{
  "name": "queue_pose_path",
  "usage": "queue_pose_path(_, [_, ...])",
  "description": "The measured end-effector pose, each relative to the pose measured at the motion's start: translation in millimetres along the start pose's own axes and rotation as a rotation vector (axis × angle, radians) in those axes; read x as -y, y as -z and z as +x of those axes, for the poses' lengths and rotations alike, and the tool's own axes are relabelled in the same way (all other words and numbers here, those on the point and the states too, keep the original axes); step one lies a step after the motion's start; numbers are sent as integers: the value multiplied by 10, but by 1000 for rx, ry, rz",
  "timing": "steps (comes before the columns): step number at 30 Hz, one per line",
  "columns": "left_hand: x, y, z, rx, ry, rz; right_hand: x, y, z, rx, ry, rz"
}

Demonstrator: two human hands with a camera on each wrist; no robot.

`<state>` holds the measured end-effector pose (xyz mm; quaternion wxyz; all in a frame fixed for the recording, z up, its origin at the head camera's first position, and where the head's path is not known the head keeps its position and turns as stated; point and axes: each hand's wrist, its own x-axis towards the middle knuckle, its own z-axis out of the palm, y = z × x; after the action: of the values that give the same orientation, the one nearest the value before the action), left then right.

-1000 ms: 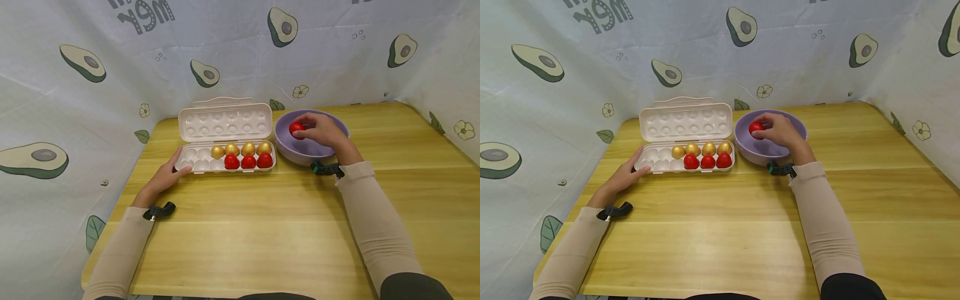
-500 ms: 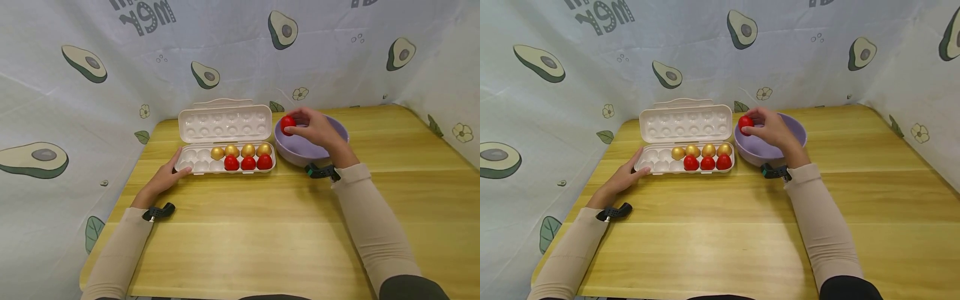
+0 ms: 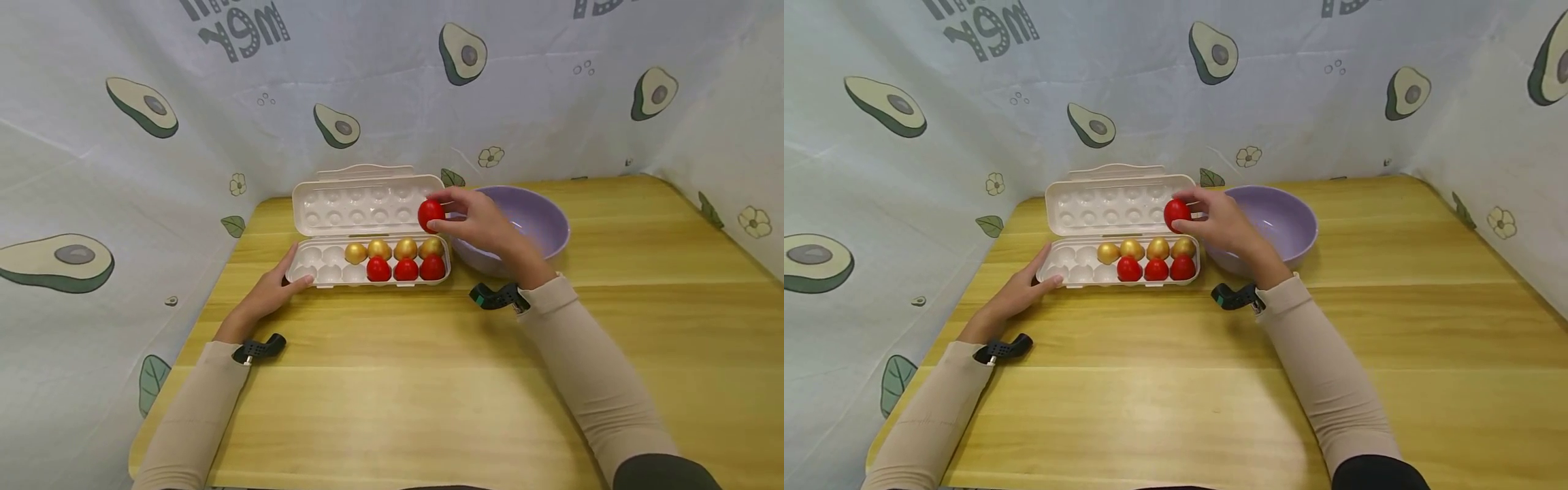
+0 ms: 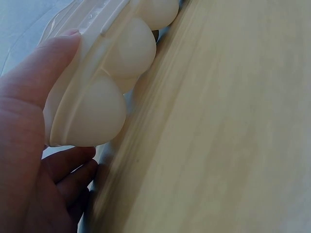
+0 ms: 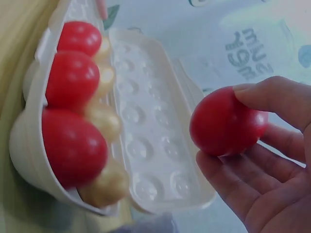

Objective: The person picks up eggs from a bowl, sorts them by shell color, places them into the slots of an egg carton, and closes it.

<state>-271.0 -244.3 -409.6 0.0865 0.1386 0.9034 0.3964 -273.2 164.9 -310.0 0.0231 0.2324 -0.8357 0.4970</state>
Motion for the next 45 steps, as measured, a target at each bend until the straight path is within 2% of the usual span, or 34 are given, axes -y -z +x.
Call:
queue_pose_path(5, [22,16,-15,-12,-6,17,45,-199,44,57,17,63])
queue_pose_path(8, [28,9,3,-15,-12,28,60,-314,87,61,34,79])
queue_pose_path(14, [34,5,35,-20,-12,31,91,-568,230,51,65,62])
queue_pose_path(18, [31,3,38,-23,-13,26,157,-744,266,65,57,43])
queue_pose_path(25, [33,-1,34,-27,-14,23,89,-1017,360,86,46,31])
queue_pose_path(31, [41,0,49,-31,-8,26,46,-1161,404,92,49,25])
queue_pose_path(36, [24,1,54,-23,-9,19,8,-1246,381,93,37,-27])
queue_pose_path(45, [83,32,62,-19,2,37,-6,-1359,391,113,91,-118])
